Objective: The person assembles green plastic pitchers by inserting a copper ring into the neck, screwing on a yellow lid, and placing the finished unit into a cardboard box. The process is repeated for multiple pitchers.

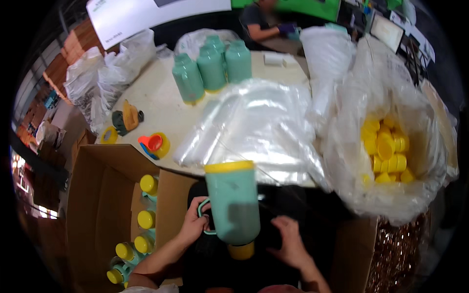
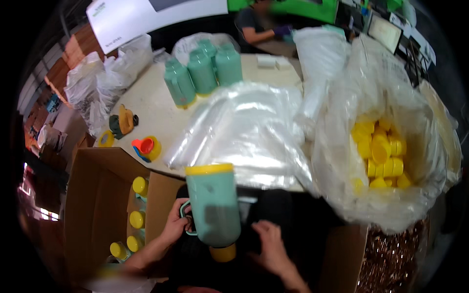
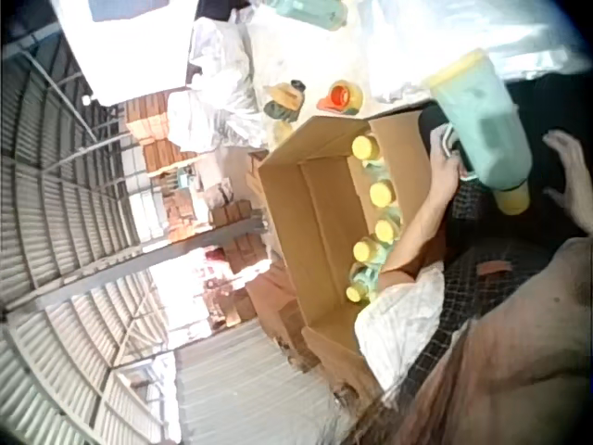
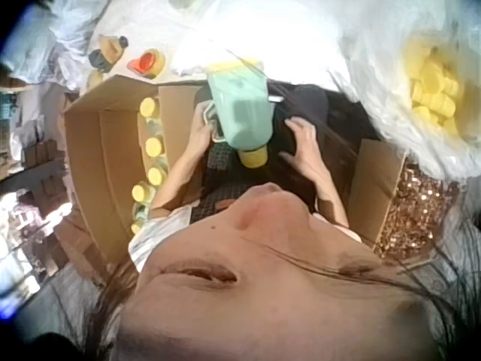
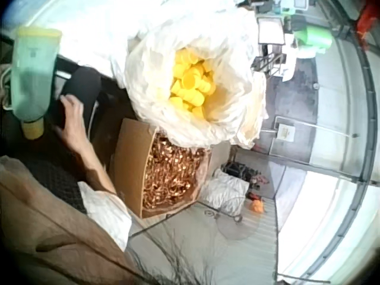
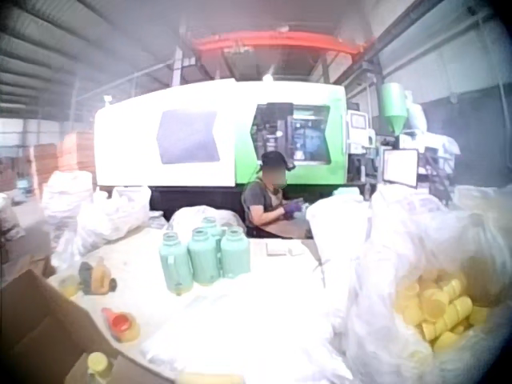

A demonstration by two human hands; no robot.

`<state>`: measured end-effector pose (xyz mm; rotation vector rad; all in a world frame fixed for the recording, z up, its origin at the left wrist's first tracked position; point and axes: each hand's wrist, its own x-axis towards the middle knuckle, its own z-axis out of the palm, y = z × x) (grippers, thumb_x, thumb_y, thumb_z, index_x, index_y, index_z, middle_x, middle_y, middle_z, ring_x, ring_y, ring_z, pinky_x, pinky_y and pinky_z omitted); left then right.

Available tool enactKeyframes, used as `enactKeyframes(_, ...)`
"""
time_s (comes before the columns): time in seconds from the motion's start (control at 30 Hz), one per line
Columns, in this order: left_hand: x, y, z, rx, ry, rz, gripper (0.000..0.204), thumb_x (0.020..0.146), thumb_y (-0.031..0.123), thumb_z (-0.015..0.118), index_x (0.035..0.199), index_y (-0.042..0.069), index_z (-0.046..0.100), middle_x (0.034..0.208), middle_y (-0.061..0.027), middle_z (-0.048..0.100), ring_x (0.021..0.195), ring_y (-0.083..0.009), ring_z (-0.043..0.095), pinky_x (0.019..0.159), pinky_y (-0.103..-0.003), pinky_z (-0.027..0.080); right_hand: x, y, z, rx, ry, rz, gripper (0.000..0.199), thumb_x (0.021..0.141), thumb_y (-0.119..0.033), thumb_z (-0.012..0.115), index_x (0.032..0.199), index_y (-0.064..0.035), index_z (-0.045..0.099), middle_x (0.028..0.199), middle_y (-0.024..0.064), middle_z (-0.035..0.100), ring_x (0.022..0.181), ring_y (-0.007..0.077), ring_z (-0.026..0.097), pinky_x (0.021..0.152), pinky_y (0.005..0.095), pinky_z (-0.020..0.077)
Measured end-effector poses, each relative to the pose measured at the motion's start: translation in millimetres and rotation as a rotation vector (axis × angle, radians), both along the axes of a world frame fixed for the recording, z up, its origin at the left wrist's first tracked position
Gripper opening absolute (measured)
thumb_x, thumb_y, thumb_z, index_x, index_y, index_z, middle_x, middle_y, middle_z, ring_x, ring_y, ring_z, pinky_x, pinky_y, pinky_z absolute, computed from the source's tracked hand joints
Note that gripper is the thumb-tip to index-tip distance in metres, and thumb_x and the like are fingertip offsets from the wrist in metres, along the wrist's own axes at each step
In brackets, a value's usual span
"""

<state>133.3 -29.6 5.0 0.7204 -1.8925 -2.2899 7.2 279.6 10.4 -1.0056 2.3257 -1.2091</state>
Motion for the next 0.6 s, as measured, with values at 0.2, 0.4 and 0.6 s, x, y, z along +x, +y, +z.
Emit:
enactKeyframes(0.2,-7.9,46.1,23.5,-0.624,0.184,-0.544,0.041,0.085,0.002,0.07,0.125,0.004,0.06,0.127,-0.0181,0.067,0.089,-0.0273,0.073,0.075,-0.033,0.057,-74.1,14.6,27.2,-0.519,-0.443,-0.171,0.073,0.092,-0.035,0.069,0.15,-0.0015,0.04,0.147,0.0137,0.047,0.139,0.0209,0.041,0.11,0.037,0.037)
enactKeyframes(0.4,-121.2,28.9,20.3,-0.744,0.348,-0.168,0.01,0.093,0.01,0.065,0.088,0.003,0.071,0.083,-0.0096,0.07,0.079,-0.0256,0.066,0.074,-0.036,0.051,-71.1,3.4,4.6,-0.401,-0.562,0.067,0.058,0.096,-0.03,0.066,0.143,-0.0018,0.047,0.123,0.0078,0.054,0.118,0.0176,0.052,0.105,0.0312,0.0403)
enactKeyframes(0.6,-242.2,12.5,-27.1,-1.339,0.302,-0.137,0.025,0.082,0.013,0.075,0.105,0.008,0.067,0.101,-0.0138,0.067,0.096,-0.038,0.062,0.084,-0.047,0.049,-84.3,-12.1,18.3,-0.267,-0.41,0.085,0.039,0.092,-0.021,0.069,0.125,-0.0029,0.058,0.112,0.0088,0.055,0.105,0.0197,0.056,0.094,0.0307,0.0448)
